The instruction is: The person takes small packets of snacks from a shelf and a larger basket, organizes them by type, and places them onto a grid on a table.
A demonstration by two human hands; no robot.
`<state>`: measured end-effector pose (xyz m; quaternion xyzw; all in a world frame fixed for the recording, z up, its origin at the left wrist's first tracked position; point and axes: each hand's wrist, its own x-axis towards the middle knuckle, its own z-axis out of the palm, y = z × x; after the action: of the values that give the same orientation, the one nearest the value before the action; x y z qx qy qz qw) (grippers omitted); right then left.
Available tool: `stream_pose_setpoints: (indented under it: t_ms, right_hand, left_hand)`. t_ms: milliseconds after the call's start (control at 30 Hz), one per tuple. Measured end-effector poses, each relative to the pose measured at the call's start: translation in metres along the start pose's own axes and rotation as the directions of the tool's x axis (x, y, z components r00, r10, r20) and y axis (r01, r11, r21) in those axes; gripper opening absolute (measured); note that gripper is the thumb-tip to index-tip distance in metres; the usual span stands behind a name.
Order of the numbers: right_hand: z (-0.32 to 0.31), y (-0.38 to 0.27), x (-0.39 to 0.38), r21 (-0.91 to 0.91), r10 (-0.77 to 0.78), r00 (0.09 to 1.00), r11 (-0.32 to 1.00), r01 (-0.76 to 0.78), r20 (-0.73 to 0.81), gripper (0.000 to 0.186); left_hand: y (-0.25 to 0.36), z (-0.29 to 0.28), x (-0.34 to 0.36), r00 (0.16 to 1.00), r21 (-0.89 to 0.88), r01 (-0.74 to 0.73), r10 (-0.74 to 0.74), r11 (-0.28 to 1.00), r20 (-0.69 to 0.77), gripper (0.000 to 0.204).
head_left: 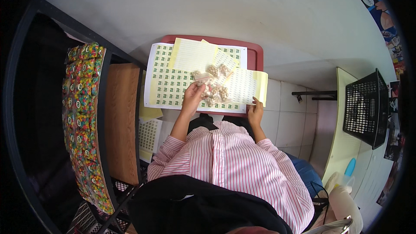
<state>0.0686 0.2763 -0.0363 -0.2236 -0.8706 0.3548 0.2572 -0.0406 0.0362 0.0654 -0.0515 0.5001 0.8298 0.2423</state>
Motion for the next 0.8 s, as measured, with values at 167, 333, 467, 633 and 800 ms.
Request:
stream_pose_setpoints:
  t_ms: [167, 333, 467, 633, 800]
  right_hand:
    - [-0.025, 0.01, 0.008, -0.013, 0.354, 0.935, 0.935, -0.353, 0.024, 0.026]
    - [-0.034, 0.021, 0.021, -0.208, 0.218, 0.974, 0.952, -0.226, -0.064, 0.044]
    - [-0.041, 0.029, 0.035, -0.119, 0.349, 0.937, 0.93, -0.349, -0.015, 0.048]
    - [-0.03, 0.041, 0.047, -0.419, -0.047, 0.993, 0.908, -0.001, -0.105, 0.044]
    - [-0.026, 0.032, 0.065, -0.381, 0.142, 0.987, 0.91, -0.161, -0.077, 0.039]
  left_hand:
    - [-0.014, -0.01, 0.004, 0.999, 0.03, -0.03, 0.031, 0.999, -0.019, 0.023]
    - [-0.011, 0.0, -0.007, 0.999, -0.025, -0.018, 0.018, 1.0, -0.037, 0.023]
    - [-0.022, -0.017, -0.009, 1.0, -0.097, 0.007, -0.008, 0.995, -0.01, 0.024]
    - [-0.013, -0.003, -0.016, 0.997, -0.085, -0.023, 0.017, 0.996, -0.079, 0.025]
    - [-0.004, 0.006, -0.015, 0.994, -0.025, -0.109, 0.109, 0.994, -0.013, 0.028]
